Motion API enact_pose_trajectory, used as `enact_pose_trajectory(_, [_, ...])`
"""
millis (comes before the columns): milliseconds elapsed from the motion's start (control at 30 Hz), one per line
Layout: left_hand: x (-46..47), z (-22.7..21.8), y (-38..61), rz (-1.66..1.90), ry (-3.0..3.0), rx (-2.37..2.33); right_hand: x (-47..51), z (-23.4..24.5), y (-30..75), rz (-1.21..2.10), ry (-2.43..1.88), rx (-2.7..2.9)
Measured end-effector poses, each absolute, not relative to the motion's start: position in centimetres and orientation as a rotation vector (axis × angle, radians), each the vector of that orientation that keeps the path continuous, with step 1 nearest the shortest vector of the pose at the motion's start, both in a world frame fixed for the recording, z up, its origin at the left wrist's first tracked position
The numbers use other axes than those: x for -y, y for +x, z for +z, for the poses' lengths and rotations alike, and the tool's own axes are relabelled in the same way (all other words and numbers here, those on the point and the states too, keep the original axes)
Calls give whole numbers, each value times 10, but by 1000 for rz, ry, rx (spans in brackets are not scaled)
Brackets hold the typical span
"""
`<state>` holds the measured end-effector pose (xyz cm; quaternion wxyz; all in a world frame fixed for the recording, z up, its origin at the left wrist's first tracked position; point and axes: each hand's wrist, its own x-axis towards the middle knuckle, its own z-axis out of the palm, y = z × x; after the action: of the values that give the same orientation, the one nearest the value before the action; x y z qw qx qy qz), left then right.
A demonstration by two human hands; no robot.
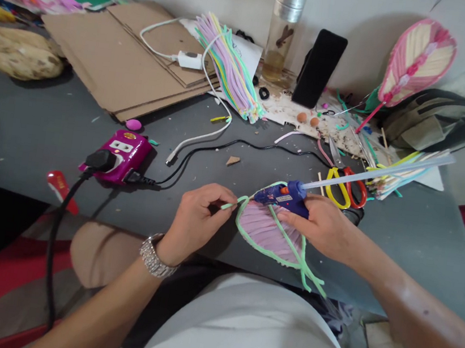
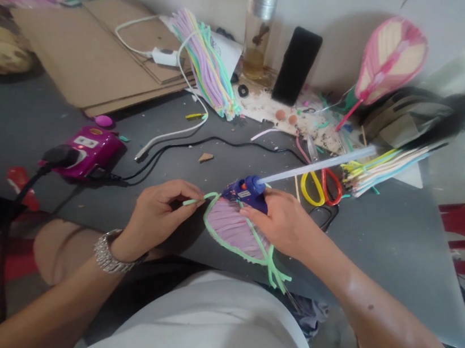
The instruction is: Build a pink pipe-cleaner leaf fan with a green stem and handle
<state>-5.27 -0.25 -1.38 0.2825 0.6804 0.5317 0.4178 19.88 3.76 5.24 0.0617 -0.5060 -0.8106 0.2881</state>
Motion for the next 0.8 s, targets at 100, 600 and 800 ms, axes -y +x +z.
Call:
enact_pose_trajectory(100, [3,-15,-53,1125,1812,-1426,-37,53,199,850,-1526,2454])
enact_pose_trajectory(600, [3,-14,-52,1124,1801,-1425,-32,44,208,481,-1523,2564])
enact_pose_trajectory(800, [3,-14,-52,1106,1826,-1431,-23,48,202,399,-1501,2670])
